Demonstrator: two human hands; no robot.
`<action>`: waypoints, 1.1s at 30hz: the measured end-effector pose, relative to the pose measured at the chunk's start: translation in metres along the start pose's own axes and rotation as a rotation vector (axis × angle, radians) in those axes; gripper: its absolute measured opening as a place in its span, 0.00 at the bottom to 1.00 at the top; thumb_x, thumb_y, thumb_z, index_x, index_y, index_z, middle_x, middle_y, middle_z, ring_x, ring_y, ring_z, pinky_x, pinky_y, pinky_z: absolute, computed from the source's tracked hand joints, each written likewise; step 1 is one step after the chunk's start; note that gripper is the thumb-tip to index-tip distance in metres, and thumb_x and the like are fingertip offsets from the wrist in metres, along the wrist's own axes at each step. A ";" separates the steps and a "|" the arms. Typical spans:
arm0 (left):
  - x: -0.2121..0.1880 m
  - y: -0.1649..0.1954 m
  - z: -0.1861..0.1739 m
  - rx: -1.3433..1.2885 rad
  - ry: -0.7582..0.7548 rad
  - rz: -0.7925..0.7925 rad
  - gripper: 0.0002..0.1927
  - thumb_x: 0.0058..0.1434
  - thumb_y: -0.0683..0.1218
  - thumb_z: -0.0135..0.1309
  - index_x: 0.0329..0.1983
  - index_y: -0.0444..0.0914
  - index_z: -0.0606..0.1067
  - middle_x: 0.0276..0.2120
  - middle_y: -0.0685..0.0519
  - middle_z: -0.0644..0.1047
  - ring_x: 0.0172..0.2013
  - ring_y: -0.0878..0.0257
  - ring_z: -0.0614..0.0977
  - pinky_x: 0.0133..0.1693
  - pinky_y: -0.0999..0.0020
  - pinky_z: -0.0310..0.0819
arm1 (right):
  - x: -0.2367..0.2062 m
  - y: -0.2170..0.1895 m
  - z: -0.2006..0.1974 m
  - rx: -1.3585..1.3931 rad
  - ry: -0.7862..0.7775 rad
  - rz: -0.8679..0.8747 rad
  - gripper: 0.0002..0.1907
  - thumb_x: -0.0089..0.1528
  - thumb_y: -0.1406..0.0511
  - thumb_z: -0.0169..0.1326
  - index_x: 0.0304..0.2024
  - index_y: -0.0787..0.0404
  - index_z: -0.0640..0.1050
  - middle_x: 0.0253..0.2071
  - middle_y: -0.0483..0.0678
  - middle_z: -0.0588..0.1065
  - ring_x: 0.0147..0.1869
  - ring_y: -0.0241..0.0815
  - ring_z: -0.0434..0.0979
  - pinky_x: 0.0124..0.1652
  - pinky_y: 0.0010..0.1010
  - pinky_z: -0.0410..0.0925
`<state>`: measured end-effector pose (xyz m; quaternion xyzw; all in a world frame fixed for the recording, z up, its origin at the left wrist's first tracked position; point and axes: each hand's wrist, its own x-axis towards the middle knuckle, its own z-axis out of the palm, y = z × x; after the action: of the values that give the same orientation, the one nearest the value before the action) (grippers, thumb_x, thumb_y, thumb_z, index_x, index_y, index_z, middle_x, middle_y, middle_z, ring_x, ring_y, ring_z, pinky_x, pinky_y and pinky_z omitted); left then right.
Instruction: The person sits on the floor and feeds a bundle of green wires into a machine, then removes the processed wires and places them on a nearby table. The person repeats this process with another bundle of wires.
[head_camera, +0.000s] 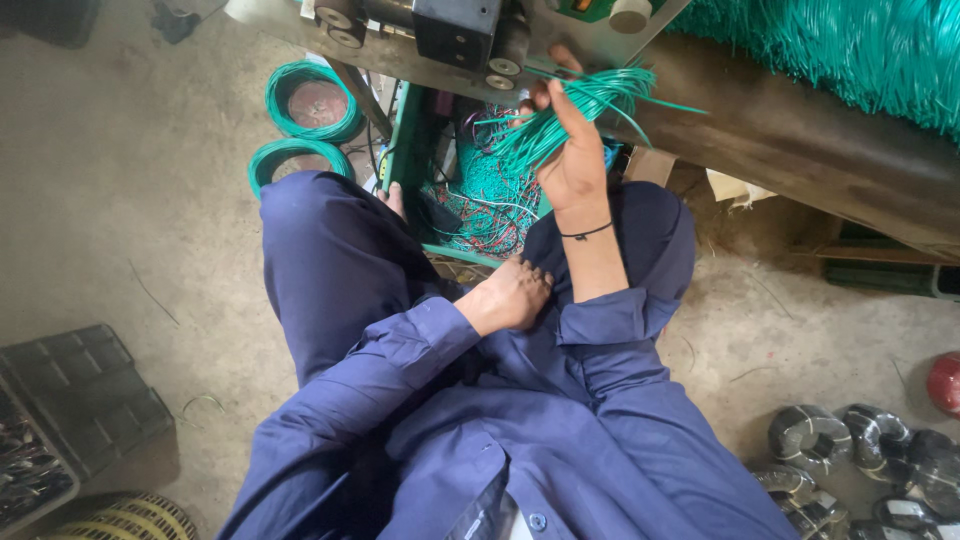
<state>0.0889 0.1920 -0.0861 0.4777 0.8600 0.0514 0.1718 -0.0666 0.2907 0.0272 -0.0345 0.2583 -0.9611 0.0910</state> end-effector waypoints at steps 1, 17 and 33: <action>0.001 0.000 0.001 0.010 0.003 -0.002 0.21 0.62 0.49 0.48 0.55 0.33 0.72 0.42 0.47 0.79 0.44 0.52 0.81 0.49 0.53 0.69 | -0.001 -0.003 0.001 -0.047 0.036 -0.014 0.12 0.74 0.66 0.52 0.60 0.58 0.73 0.45 0.49 0.75 0.50 0.44 0.79 0.49 0.36 0.76; 0.003 -0.002 0.016 0.047 0.000 0.019 0.26 0.60 0.50 0.48 0.59 0.31 0.71 0.43 0.46 0.79 0.43 0.52 0.81 0.48 0.53 0.70 | -0.001 -0.005 -0.003 -0.087 0.094 -0.028 0.15 0.73 0.66 0.53 0.61 0.59 0.72 0.46 0.49 0.75 0.49 0.44 0.80 0.48 0.40 0.76; -0.003 -0.001 -0.013 -0.032 -0.041 -0.001 0.23 0.57 0.49 0.52 0.54 0.33 0.72 0.43 0.46 0.79 0.45 0.51 0.81 0.49 0.53 0.69 | -0.002 -0.003 0.000 -0.037 0.022 -0.039 0.18 0.73 0.67 0.54 0.65 0.58 0.71 0.43 0.48 0.74 0.51 0.45 0.77 0.49 0.35 0.76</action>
<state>0.0850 0.1898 -0.0730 0.4756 0.8555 0.0552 0.1973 -0.0651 0.2935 0.0281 -0.0307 0.2761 -0.9582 0.0690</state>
